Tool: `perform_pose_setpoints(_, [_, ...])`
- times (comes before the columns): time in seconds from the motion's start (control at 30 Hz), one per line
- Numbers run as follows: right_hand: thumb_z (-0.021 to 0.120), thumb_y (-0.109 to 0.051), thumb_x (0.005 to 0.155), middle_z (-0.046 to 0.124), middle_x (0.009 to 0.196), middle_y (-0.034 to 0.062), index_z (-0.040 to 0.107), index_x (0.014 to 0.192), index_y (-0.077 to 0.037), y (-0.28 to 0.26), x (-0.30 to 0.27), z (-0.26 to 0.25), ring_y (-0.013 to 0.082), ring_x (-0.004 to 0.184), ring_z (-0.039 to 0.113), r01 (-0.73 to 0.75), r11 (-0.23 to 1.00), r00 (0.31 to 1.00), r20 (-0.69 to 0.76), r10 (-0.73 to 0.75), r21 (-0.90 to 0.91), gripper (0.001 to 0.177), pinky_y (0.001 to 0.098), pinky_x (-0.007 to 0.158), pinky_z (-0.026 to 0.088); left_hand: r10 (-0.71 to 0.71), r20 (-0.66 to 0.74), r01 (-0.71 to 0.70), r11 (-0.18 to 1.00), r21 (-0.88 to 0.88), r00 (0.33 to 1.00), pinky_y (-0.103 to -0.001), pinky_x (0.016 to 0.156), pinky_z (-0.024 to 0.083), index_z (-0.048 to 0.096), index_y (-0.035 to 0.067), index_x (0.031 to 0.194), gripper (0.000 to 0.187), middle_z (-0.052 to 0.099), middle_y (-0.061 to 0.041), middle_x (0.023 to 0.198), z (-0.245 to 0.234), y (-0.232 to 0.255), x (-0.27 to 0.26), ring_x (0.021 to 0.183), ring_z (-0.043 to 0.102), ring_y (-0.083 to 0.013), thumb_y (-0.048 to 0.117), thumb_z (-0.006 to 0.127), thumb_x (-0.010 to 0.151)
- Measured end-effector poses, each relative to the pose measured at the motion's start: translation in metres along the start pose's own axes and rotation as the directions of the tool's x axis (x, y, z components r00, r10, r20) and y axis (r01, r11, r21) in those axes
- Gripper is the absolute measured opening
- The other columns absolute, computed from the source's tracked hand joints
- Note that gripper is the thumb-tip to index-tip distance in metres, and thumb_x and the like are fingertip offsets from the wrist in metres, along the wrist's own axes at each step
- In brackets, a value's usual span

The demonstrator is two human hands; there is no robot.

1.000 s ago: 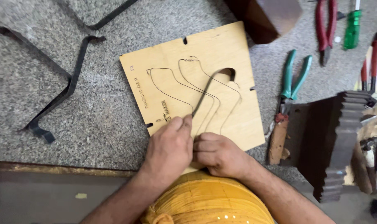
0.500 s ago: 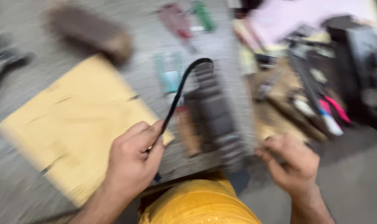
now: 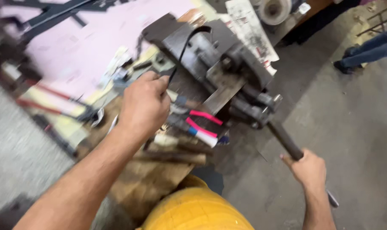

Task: The person bends a flat metal strip into a curved shape using a wooden template and a manual bending machine. They repeatedly align the strip with the template, press it into the machine, and check the fit, gradually forming the desired curve.

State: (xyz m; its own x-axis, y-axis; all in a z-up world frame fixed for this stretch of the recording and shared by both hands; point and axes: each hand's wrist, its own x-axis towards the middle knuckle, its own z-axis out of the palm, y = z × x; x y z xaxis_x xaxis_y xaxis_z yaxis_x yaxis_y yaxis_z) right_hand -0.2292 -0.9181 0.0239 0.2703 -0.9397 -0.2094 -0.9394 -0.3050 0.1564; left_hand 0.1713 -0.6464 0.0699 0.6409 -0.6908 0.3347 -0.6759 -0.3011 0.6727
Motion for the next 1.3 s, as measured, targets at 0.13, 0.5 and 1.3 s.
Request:
perform_pose_setpoints(0.13, [0.078,-0.061,0.074,0.076,0.086,0.0143,0.08,0.103,-0.014,0.002,-0.008,-0.025,0.0346,0.088,0.074,-0.146,0.989,0.97,0.198,0.143,-0.001,0.056,0.047,0.082,0.061,0.043,0.058,-0.044,0.999,0.011,0.997,-0.054,0.078,0.051,0.074,0.003,0.097,0.014,0.064,-0.019,0.094,0.066,-0.015,0.065,0.088,0.064,-0.0428,0.006,0.064,0.087])
perform_pose_setpoints(0.5, [0.071,-0.062,0.08,0.081,0.096,0.0097,0.08,0.111,-0.026,-0.004,0.013,-0.051,0.0329,0.099,0.077,-0.113,0.946,0.895,0.382,0.23,-0.304,0.049,0.0439,0.09,0.061,-0.031,0.303,-0.01,0.991,0.133,0.952,-0.053,0.081,0.053,0.072,0.001,0.093,0.014,0.066,-0.02,0.094,0.116,-0.043,0.112,0.088,0.066,-0.0434,0.003,0.062,0.083])
perform_pose_setpoints(1.3, [0.074,-0.042,0.078,0.081,0.107,0.0118,0.081,0.108,-0.026,0.02,0.019,-0.037,0.0362,0.11,0.073,-0.142,0.945,0.861,0.433,0.265,-0.296,0.034,0.0462,0.097,0.06,0.052,0.506,-0.126,0.986,0.112,0.861,-0.05,0.078,0.056,0.072,0.002,0.111,0.032,0.068,-0.016,0.099,0.092,-0.048,0.13,0.087,0.068,-0.0396,0.0,0.063,0.081])
